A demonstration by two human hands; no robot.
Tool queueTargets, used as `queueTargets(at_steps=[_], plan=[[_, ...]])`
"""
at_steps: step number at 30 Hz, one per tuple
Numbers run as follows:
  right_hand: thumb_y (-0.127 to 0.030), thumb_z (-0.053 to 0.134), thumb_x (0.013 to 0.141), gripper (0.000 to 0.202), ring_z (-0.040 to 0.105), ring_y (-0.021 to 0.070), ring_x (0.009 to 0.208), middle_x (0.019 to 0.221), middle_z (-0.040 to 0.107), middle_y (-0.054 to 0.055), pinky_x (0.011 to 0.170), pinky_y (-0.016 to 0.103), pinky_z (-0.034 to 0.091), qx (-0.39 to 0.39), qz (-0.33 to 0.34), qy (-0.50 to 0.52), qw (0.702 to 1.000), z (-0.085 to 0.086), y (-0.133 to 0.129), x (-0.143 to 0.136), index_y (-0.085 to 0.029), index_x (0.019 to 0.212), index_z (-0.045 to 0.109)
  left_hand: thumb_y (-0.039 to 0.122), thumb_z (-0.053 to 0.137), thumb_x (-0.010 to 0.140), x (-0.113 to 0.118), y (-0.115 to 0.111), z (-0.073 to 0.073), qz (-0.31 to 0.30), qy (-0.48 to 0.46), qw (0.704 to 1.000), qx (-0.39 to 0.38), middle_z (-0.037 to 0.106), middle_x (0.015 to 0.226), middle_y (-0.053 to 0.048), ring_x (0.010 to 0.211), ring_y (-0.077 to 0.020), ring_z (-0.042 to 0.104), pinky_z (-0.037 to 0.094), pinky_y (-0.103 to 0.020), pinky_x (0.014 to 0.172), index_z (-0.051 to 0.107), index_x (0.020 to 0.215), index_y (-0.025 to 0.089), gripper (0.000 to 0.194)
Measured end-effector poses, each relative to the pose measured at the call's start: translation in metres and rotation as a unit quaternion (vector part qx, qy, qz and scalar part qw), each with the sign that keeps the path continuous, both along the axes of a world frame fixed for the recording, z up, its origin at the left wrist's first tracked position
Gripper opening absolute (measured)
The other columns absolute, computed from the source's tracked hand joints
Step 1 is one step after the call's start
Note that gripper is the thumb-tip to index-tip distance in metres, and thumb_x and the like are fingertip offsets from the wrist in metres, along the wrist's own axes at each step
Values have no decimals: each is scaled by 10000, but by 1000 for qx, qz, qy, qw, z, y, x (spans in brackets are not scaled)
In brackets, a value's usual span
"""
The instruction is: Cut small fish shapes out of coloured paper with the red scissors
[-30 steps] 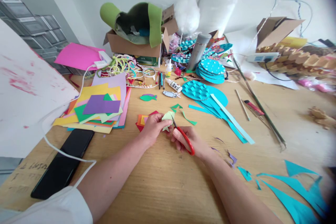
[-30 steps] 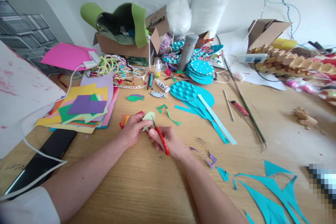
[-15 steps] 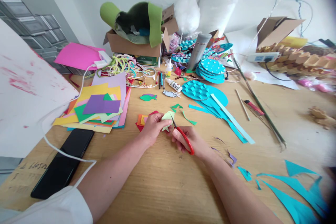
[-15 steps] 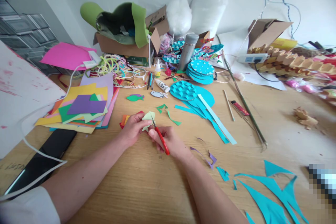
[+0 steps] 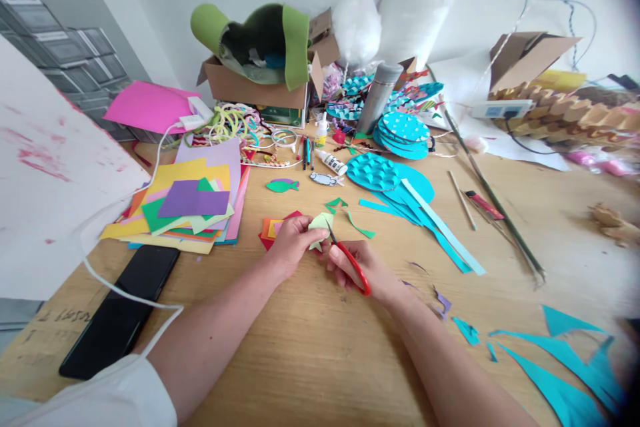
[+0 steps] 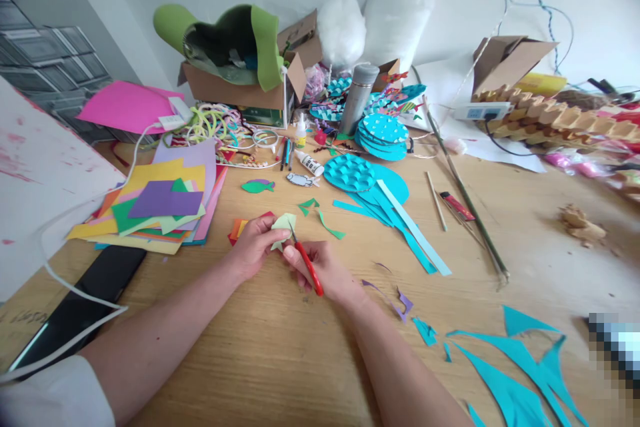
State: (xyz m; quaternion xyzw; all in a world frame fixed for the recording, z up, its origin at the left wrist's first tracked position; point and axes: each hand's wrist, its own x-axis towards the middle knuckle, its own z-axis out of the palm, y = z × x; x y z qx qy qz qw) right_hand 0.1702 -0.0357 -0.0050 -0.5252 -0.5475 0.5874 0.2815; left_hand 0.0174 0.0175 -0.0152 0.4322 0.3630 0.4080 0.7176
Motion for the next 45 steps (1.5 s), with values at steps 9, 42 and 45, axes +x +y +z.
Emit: queueTargets(at_steps=[9,42,45], plan=[[-769,504,753,625,411,65,354,452,489,-23,357,189,284,8,6,2,1000,0,1,0,-153,652,528,268,713,643,0,0,-2,-2,-1,1000,-1,612,534,-13,476,-101,527,379,-217,479,611,599,132,176],[-761,488,774,620,412,66,346,453,504,-16,346,189,290,-8,-4,25,1000,-1,1,2,-155,670,564,310,723,641,0,-2,4,9,-10,1000,-12,570,551,13,477,-89,499,385,-222,466,550,607,149,239],[-764,487,771,623,414,69,349,457,507,-11,346,193,290,-11,-3,21,1000,0,1,2,-155,662,560,311,730,635,0,-1,3,10,-5,1000,-10,576,558,9,481,-88,499,379,-221,469,562,614,145,238]])
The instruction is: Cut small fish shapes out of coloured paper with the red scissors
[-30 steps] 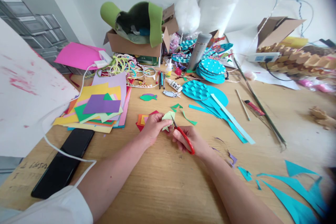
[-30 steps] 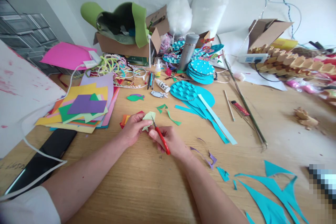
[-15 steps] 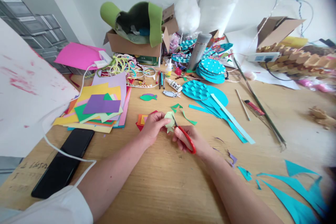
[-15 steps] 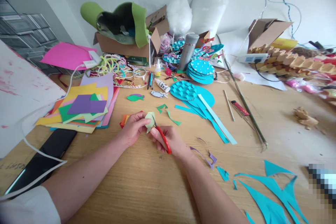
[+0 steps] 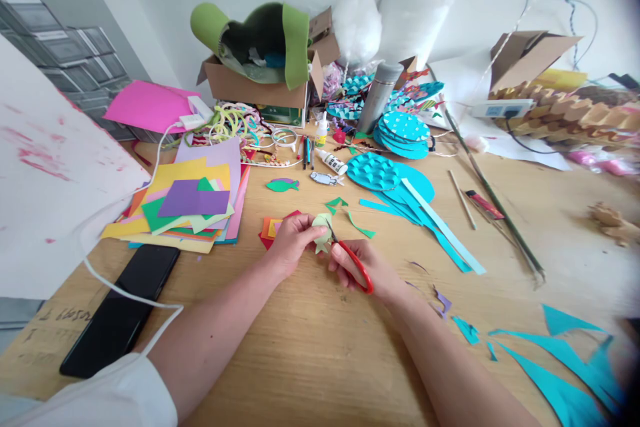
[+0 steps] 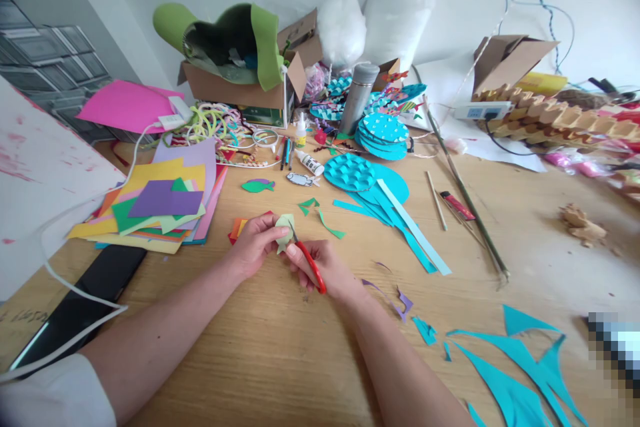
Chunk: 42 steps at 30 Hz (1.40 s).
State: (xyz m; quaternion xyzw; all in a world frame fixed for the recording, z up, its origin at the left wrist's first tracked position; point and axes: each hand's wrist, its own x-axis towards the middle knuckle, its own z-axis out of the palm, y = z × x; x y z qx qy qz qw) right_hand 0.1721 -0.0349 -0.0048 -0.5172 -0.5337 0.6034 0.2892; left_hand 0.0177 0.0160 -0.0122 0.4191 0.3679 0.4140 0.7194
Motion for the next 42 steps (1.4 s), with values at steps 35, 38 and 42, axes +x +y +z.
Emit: queueTargets(at_steps=[35,38,42], plan=[[-756,485,782,620,424,68,343,448,506,-14,348,190,297,-3,-18,0,1000,-3,-1,-1,-149,686,568,298,721,652,0,0,0,-19,-12,1000,1,606,561,0,464,-97,527,396,-223,457,588,622,141,208],[-763,490,772,621,421,67,335,444,507,-14,342,191,292,-1,-16,0,1000,-3,0,-1,-154,676,561,302,728,642,0,0,0,-15,-11,1000,0,601,561,3,471,-94,522,390,-218,453,586,619,140,216],[-781,499,748,636,410,64,325,432,501,-18,335,188,278,-1,-17,3,1000,-3,0,-1,-153,674,565,296,728,637,0,0,-1,-11,-9,1000,0,593,557,10,473,-88,515,386,-210,451,584,623,140,212]])
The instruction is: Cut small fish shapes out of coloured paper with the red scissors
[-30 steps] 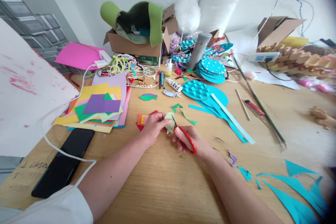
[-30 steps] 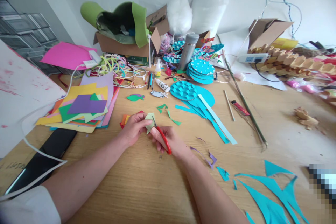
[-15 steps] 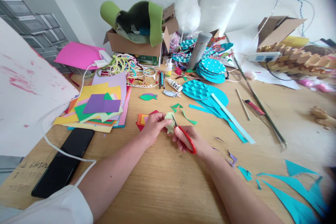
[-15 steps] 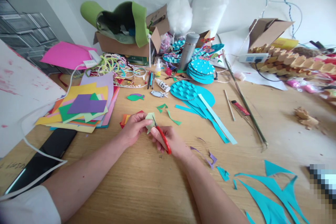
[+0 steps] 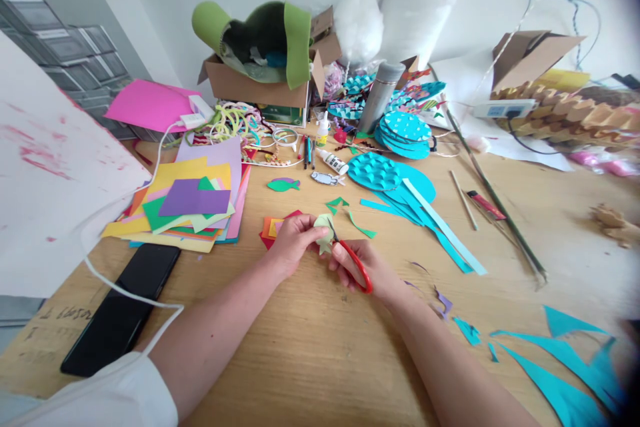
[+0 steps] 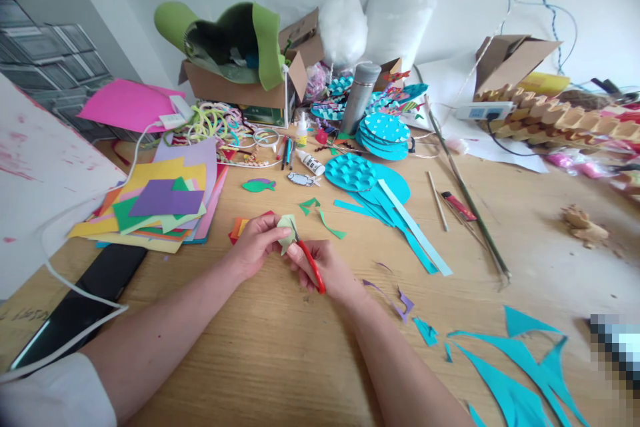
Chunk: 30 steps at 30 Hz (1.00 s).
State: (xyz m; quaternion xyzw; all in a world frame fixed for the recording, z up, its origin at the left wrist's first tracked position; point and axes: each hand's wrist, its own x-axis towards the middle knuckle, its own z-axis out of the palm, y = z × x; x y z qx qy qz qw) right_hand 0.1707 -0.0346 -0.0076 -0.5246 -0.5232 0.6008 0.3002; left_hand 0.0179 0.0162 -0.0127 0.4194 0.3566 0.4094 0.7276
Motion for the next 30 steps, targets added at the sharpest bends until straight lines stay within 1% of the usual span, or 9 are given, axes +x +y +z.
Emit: queueTargets(at_steps=[9,16,30], plan=[[-786,491,748,645,415,57,332,441,509,-14,341,181,282,0,5,-10,1000,1,0,0,-152,650,554,303,719,639,0,1,1,16,13,1000,-3,590,563,12,484,-97,526,396,-216,451,570,632,146,217],[-789,488,746,656,440,63,352,455,523,-8,359,180,310,-2,8,-15,1000,2,0,-1,-143,663,560,279,719,628,-1,1,-2,14,19,1000,2,563,544,24,479,-74,485,362,-202,460,572,617,139,203],[-791,494,738,651,420,56,331,440,508,-20,344,176,285,-2,11,-12,1000,1,-1,1,-147,661,549,285,719,627,-1,2,-2,16,20,1000,-2,570,550,19,486,-82,501,365,-206,463,569,610,144,207]])
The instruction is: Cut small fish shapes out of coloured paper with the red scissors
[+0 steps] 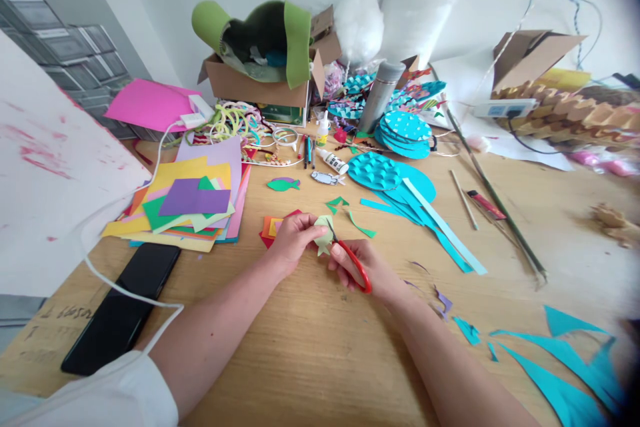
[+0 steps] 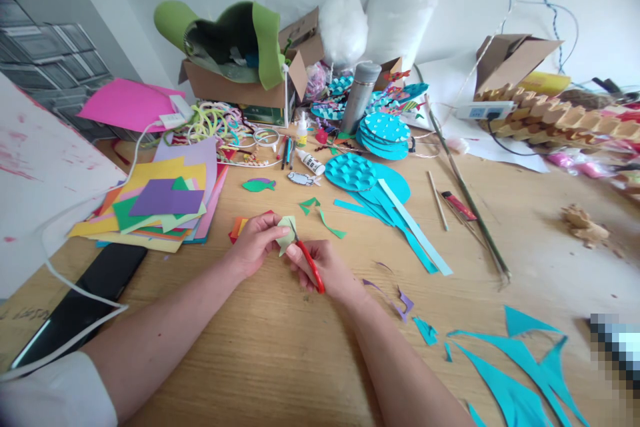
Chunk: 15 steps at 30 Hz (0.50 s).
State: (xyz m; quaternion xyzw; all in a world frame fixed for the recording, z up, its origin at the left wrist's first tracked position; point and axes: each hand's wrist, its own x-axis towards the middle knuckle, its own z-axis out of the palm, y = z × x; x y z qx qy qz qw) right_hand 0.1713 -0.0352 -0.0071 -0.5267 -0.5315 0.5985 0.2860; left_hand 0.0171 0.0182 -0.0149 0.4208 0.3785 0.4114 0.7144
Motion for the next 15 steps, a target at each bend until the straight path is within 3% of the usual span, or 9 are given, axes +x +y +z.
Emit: queueTargets(at_steps=[15], plan=[[-765,494,766,632,430,65,343,453,515,-16,354,184,301,3,-3,1,1000,-1,0,-1,-143,673,558,289,721,631,0,-2,3,-1,-6,1000,0,562,543,19,466,-70,489,366,-188,445,566,619,141,214]])
